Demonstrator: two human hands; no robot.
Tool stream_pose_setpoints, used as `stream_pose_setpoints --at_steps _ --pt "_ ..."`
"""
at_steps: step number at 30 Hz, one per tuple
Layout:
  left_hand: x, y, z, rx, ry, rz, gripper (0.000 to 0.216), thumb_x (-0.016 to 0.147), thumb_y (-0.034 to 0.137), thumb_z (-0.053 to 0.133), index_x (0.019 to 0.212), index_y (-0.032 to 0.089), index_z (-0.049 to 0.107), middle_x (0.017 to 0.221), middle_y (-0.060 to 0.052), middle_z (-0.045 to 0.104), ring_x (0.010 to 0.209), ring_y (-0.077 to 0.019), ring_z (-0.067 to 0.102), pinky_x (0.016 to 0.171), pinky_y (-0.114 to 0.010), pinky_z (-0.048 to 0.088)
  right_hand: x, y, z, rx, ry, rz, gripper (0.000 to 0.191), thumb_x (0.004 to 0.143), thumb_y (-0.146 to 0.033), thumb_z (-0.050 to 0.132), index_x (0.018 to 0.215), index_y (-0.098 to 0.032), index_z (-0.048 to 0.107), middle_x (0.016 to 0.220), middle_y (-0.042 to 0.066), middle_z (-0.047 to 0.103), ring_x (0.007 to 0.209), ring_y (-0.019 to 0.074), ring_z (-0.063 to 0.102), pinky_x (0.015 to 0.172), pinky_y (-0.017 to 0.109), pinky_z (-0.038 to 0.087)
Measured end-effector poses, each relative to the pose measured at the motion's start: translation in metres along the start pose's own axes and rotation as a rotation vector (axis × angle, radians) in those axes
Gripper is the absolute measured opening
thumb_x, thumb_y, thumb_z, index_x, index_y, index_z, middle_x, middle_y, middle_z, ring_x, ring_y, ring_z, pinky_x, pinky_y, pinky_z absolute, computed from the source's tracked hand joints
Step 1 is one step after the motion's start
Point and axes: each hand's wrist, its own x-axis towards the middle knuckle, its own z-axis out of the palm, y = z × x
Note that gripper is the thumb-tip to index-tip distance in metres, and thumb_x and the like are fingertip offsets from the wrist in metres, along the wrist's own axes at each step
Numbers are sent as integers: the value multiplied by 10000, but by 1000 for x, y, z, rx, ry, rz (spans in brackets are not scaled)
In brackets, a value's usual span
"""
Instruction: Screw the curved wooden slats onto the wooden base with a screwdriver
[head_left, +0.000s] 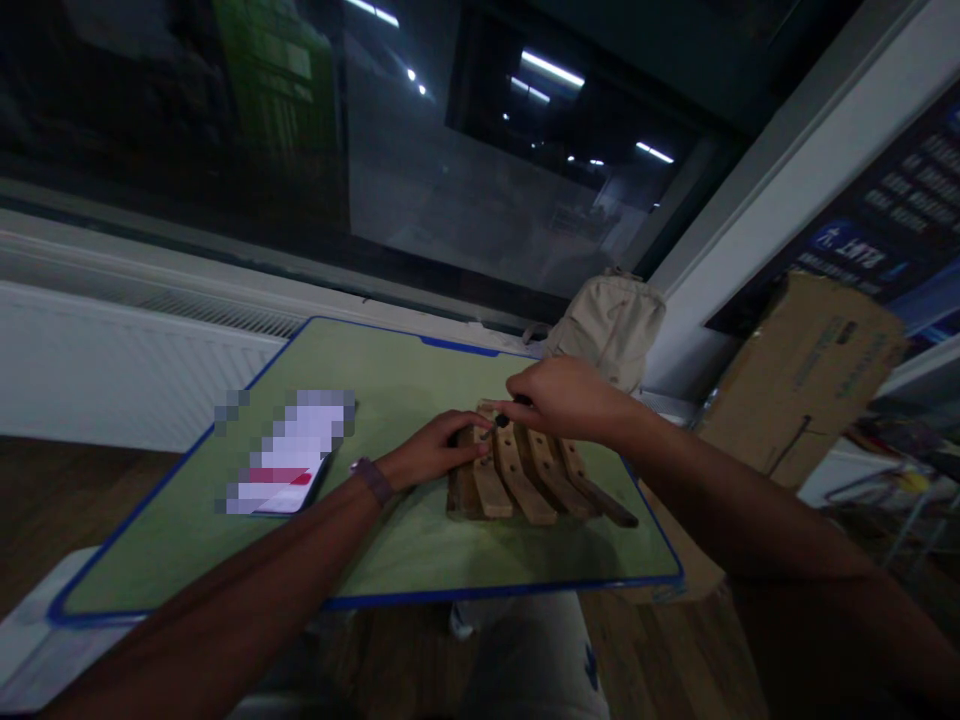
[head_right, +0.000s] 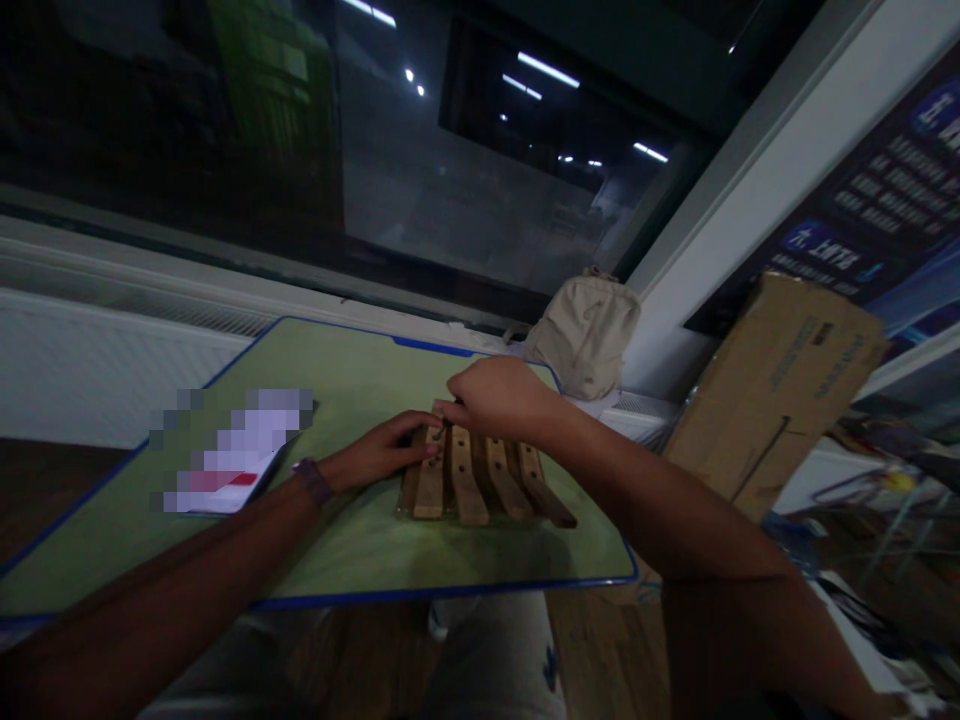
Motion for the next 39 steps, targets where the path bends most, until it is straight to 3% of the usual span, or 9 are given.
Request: stream_pose_setpoints --at_steps 6,9,11,15,21,23,27,35,39 --pt "0 -3 0 -11 9 -16 353 811 337 656 1135 201 615 1202 -79 614 1128 -227 561 1014 -368 408 -1 8 7 216 80 -170 242 860 -262 570 1071 -144 565 1080 112 599 934 190 569 750 267 408" --pt "0 -2 0 -17 1 -23 345 809 322 660 1133 209 620 1194 -70 622 1122 -224 564 1017 -365 404 -2 13 6 290 82 -284 183 818 -156 593 1000 -148 587 1051 91 587 940 171 556 783 253 411" --pt "0 -1 0 -21 4 -34 343 808 311 659 1133 209 622 1197 -71 621 1115 -225 566 1010 -367 409 0 11 5 196 72 -229 95 865 -203 550 893 -148 622 927 79 618 861 182 573 734 267 403" --pt "0 -2 0 -40 13 -45 344 803 310 665 1128 204 624 1186 -76 622 1113 -232 565 1000 -377 417 2 6 6 7 59 -28 354 941 -419 430 876 -140 638 827 104 641 783 228 589 650 298 371" --pt "-1 -2 0 -20 15 -44 349 804 334 675 1129 215 631 1196 -76 617 1109 -235 567 1018 -381 403 -5 9 10 301 84 -256 231 834 -124 551 1064 -144 556 1083 95 586 925 161 559 722 232 385" --pt "-2 -1 -1 -10 20 -54 355 804 340 676 1133 214 630 1203 -79 613 1115 -237 563 1025 -383 396 -4 7 10 250 101 -205 115 868 -176 524 959 -153 591 967 71 625 855 162 567 686 239 370" --pt "-2 0 -1 -40 10 -65 349 806 342 674 1128 213 627 1212 -76 611 1133 -235 554 1025 -375 396 0 2 12 16 84 -12 354 949 -413 411 842 -158 632 779 82 637 729 200 571 608 278 322" --pt "-3 1 0 -39 9 -94 371 809 368 671 1138 204 622 1205 -85 611 1126 -248 555 1020 -387 399 -6 11 14 389 95 -329 222 802 -115 611 1023 -140 591 1043 83 558 923 160 536 752 244 396" --pt "-3 1 0 -50 9 -105 366 808 351 669 1137 200 619 1204 -91 609 1123 -252 553 1017 -396 400 -2 7 8 234 75 -208 111 863 -195 565 884 -142 659 882 68 616 805 169 553 680 261 356"
